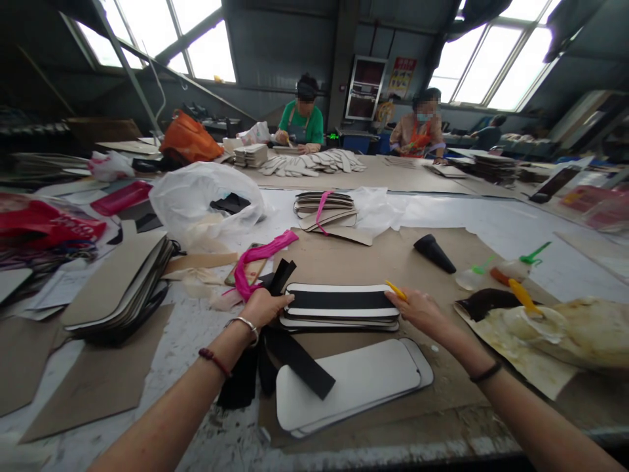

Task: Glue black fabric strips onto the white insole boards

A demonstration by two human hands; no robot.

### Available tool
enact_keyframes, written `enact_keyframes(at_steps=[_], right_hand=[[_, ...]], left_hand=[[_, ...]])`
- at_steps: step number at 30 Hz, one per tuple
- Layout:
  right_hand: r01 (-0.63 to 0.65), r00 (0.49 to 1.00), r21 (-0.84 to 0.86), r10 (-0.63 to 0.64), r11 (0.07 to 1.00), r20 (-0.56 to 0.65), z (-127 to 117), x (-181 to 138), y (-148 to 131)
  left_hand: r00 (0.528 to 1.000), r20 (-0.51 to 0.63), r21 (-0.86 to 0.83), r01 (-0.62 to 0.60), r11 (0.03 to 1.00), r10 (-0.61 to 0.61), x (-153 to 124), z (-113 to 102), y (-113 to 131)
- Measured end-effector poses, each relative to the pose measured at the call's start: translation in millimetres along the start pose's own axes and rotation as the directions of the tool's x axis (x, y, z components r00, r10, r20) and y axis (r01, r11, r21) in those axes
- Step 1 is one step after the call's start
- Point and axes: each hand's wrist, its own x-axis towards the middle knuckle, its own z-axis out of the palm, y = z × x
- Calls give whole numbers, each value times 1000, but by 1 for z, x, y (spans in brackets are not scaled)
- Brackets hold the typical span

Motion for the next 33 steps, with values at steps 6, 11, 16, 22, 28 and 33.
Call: enact_keyframes(at_steps=[6, 11, 16, 22, 28, 33], right_hand=[[-36, 996, 21, 38, 999, -82, -16, -12, -4], [-81, 978, 156, 109, 984, -177, -41, -48, -10], [23, 984, 547, 78, 837, -162, -50, -92, -44], [-18, 999, 865, 38, 502, -1, -12, -116, -102], [-44, 997, 940, -47, 340, 63, 25, -119, -124], [-57, 994, 914, -61, 401, 89, 48, -123, -130]], left_hand=[[998, -12, -94, -67, 993, 66, -15, -10, 4], [998, -18, -84, -67, 994, 65, -55, -59, -6], [1000, 14, 132, -19, 991, 17, -104, -82, -31], [990, 140, 14, 11, 1000, -13, -130, -24, -63], [959, 255, -134, 161, 978, -123, -136, -10, -75], [975, 174, -204, 175, 963, -140, -124, 8, -69]])
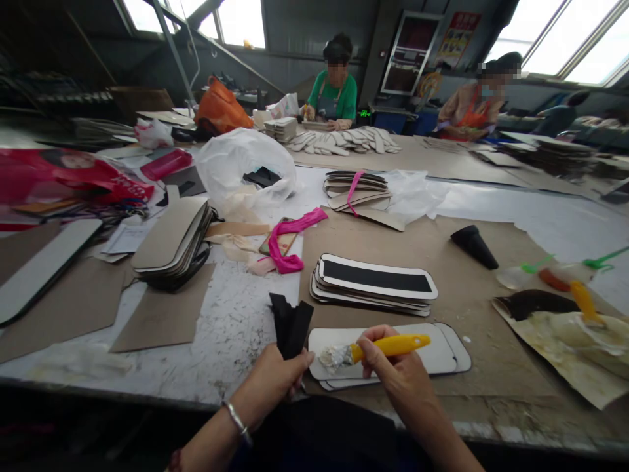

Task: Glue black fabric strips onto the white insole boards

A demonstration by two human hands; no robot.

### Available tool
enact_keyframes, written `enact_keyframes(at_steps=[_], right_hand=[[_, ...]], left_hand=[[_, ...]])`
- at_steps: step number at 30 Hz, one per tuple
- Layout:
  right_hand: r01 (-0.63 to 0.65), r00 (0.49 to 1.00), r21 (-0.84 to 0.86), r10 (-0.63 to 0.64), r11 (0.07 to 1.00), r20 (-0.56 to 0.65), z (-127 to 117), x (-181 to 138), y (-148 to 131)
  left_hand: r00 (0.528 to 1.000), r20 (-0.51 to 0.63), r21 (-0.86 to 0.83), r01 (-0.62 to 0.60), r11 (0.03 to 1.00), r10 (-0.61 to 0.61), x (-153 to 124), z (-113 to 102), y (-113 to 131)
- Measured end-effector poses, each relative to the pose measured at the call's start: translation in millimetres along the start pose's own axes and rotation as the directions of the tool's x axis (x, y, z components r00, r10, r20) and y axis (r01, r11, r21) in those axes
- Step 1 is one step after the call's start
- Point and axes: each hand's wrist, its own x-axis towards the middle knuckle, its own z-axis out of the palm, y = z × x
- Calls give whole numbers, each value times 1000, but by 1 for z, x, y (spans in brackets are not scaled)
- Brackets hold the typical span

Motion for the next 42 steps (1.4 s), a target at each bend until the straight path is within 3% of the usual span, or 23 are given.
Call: enact_keyframes(at_steps=[3, 5, 7, 9, 14, 18, 22, 25, 29, 33, 35, 38, 42], right_hand=[[54, 998, -109, -58, 993, -37, -1, -3, 6], [167, 975, -295, -202, 941, -95, -11, -4, 10], [276, 912, -505, -388, 818, -131, -28, -4, 14], [296, 842, -663, -515, 688, -159, -49, -5, 18], [218, 758, -857, -634, 466, -152, -83, -12, 16], [189, 707, -929, -700, 318, -97, -82, -19, 15], [224, 675, -954, -738, 197, 6, -52, -27, 23], [388, 671, -873, -740, 296, 47, -18, -36, 22], [533, 761, -579, -648, 617, 11, 14, -44, 8], [395, 906, -265, -421, 880, -46, 16, -40, -1], [332, 925, -252, -366, 909, -101, 10, -37, 0], [295, 914, -323, -364, 899, -180, 6, -34, 1], [239, 952, -272, -280, 932, -125, 8, -33, 3]], left_hand=[[1000, -17, -13, -4, 1000, 4, 4, 7, 0], [1000, -20, -9, -7, 1000, 7, 4, 8, 0], [1000, -27, 0, -13, 1000, 13, 1, 7, 1], [999, -35, 11, -20, 1000, 20, -1, 6, 1], [999, -39, 22, -19, 1000, 19, -4, 7, 0], [1000, -14, -12, -16, 1000, 16, -8, 9, -1], [999, 7, -17, -32, 999, 32, -10, 11, -5], [998, 15, -3, -59, 998, 59, -7, 12, -12], [995, 69, 6, -71, 997, 71, -1, 9, -18], [995, 79, 13, -66, 998, 65, -3, 7, -14], [996, 77, -12, -47, 999, 48, -6, 7, -10], [997, 63, -39, -32, 999, 35, -8, 7, -8], [998, 48, -38, -37, 999, 39, -9, 8, -7]])
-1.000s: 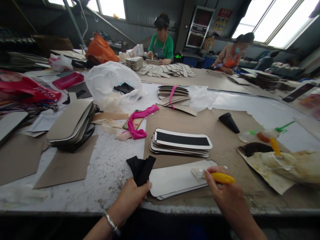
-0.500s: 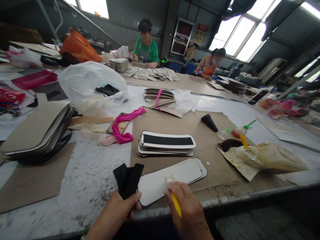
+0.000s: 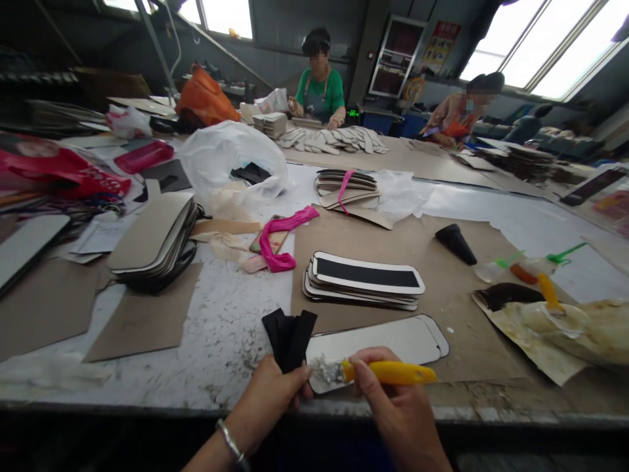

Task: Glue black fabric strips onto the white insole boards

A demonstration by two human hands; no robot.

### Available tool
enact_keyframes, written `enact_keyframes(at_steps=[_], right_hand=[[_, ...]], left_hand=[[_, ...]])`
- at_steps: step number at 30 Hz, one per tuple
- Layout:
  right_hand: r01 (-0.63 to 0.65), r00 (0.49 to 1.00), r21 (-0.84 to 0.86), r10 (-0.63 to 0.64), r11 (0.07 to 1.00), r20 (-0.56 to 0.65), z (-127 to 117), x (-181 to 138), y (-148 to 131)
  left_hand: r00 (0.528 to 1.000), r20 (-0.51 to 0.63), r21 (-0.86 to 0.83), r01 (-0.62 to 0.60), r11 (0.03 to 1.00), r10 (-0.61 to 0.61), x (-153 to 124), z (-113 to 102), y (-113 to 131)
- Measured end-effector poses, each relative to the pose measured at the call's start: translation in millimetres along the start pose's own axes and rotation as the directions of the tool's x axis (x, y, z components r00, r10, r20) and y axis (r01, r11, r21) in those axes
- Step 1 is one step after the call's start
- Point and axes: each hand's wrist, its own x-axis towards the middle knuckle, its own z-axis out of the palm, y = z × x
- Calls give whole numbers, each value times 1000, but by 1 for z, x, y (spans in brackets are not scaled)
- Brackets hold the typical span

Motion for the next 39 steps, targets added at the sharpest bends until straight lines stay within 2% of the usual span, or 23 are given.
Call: enact_keyframes(at_steps=[2, 5, 8, 12, 15, 18, 20, 22, 24, 25, 27, 29, 31, 34, 39], right_hand=[[59, 998, -77, -60, 995, -17, -4, 2, 8], [190, 969, -346, -233, 919, -85, -29, 7, 29], [185, 930, -579, -332, 794, -158, -64, 12, 47], [176, 888, -730, -427, 660, -171, -96, 16, 55], [191, 878, -724, -445, 663, -175, -105, 17, 51], [183, 894, -596, -385, 782, -231, -95, 13, 40], [129, 929, -413, -256, 901, -266, -75, 7, 30], [43, 972, -145, -75, 989, -224, -48, 2, 21], [-17, 995, 82, 25, 996, -98, -25, 0, 17], [-2, 998, 98, 7, 995, -56, -18, 1, 17], [107, 991, -65, -112, 992, -71, -19, 7, 22], [180, 954, -342, -248, 922, -166, -36, 15, 33], [142, 924, -471, -287, 871, -252, -60, 22, 42], [107, 915, -539, -296, 836, -276, -82, 26, 48], [118, 910, -586, -323, 802, -260, -82, 23, 42]], left_hand=[[1000, -11, -1, 1, 1000, -1, 0, 0, 1], [1000, -27, -7, 17, 1000, -17, -1, 1, 3], [999, -49, -2, 16, 1000, -16, -2, 2, 3], [997, -81, -15, 12, 1000, -13, -3, 3, 2], [994, -110, 8, 20, 1000, -19, -3, 5, 1], [991, -136, 31, 14, 999, -10, -4, 7, 1], [991, -134, 19, 0, 1000, 2, -5, 8, 3], [990, -139, 13, -7, 1000, 8, -7, 9, 5], [987, -158, 21, -16, 1000, 19, -8, 11, 7], [986, -165, 27, -21, 999, 25, -9, 11, 7], [985, -173, 19, -22, 1000, 25, -9, 12, 6], [984, -180, 1, -16, 1000, 16, -9, 13, 4], [980, -197, -16, -17, 1000, 13, -8, 13, 3], [978, -208, -23, -32, 999, 26, -8, 13, 3], [978, -205, 8, -27, 1000, 28, -13, 14, 7]])
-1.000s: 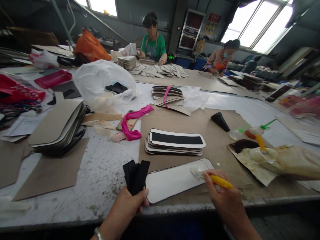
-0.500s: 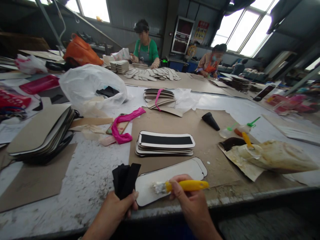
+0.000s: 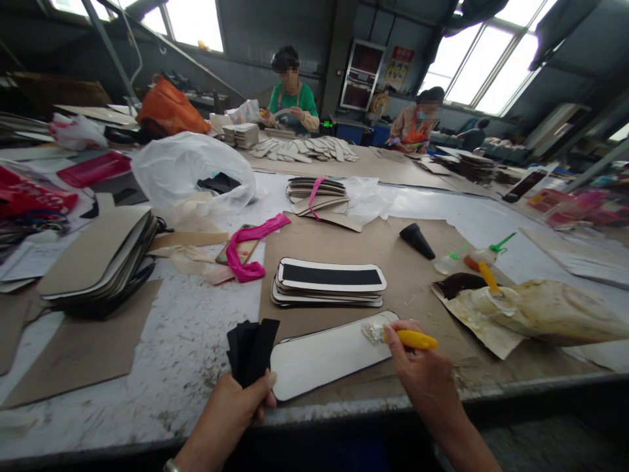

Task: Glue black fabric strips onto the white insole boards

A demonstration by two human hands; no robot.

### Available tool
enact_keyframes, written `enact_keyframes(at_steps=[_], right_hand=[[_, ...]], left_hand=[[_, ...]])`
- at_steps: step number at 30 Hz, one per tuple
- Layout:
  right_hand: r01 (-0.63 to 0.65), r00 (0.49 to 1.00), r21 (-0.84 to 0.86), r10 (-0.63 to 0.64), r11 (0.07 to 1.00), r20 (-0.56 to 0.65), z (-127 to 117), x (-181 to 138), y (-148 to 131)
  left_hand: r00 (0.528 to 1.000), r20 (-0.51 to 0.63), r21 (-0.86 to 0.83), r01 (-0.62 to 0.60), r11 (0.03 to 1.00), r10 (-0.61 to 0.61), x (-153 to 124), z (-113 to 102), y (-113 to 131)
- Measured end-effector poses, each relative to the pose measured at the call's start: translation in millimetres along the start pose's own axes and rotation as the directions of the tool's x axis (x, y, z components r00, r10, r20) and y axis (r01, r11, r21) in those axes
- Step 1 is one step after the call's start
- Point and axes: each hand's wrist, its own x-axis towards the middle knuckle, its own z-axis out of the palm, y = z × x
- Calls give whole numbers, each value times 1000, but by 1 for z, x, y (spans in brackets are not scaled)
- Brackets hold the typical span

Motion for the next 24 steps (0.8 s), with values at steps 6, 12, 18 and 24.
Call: enact_keyframes(at_steps=[6, 12, 18, 24], right_hand=[[-4, 995, -84, -4, 996, -95, -21, 4, 2], [-49, 995, 39, 52, 998, -88, -46, 1, -4], [-336, 911, 479, 150, 811, 385, -10, -14, -54], [-430, 785, 639, -85, 637, 613, 30, -11, -98]], left_hand=[[1000, 12, -7, 2, 1000, -2, 8, -2, -9], [999, -45, -63, -28, 998, 25, 3, -20, -2], [971, 238, -309, 37, 950, 39, -30, -14, 25], [946, 316, -305, 27, 952, 74, -31, -7, 26]])
